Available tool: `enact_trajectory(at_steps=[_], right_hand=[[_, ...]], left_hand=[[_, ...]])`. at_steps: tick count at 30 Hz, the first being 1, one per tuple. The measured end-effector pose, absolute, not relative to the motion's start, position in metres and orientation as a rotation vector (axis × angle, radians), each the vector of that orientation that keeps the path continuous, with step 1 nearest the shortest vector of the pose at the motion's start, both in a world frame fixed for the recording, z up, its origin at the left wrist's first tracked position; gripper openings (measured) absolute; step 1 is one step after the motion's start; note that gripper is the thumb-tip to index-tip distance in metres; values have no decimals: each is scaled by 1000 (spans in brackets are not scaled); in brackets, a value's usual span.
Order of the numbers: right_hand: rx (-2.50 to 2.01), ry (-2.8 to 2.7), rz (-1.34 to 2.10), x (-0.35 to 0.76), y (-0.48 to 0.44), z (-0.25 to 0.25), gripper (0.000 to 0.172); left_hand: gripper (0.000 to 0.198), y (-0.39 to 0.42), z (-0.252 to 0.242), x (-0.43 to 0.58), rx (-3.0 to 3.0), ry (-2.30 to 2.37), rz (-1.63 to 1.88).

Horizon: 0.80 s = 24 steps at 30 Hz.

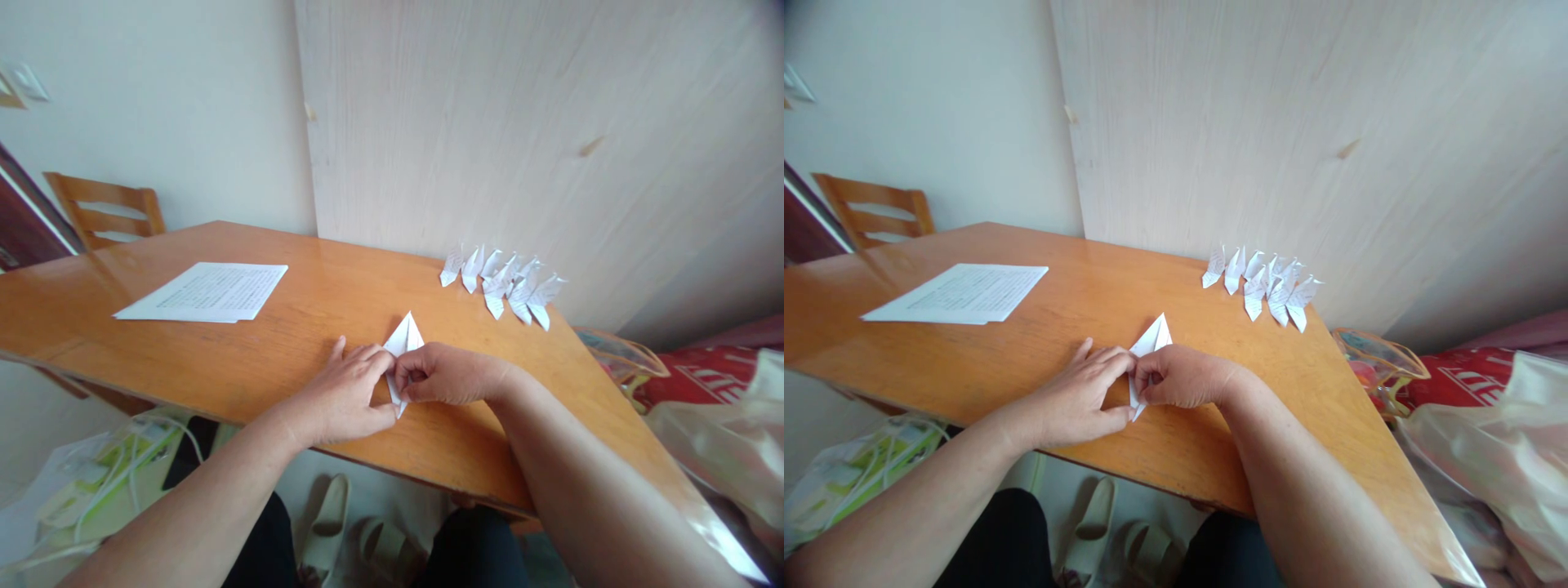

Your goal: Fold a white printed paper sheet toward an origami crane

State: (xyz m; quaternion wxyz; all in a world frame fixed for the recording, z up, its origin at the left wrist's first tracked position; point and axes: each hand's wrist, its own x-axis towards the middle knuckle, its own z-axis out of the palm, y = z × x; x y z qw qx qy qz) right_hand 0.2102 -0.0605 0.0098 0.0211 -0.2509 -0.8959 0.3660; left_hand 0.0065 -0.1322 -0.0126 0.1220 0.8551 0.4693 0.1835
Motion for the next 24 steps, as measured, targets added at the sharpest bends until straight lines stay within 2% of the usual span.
enact_trajectory(at_steps=[7, 12, 24], right_hand=[[-769, -2783, 1139, 210, -59, 7, 7], [-766, -2768, 1134, 211, -59, 5, 4], [-762, -2774, 1158, 210, -59, 7, 6]], left_hand=[[17, -132, -14, 5, 2506, 1360, 496], [25, -131, -14, 6, 2498, 1386, 501], [24, -132, -14, 7, 2508, 1377, 503]])
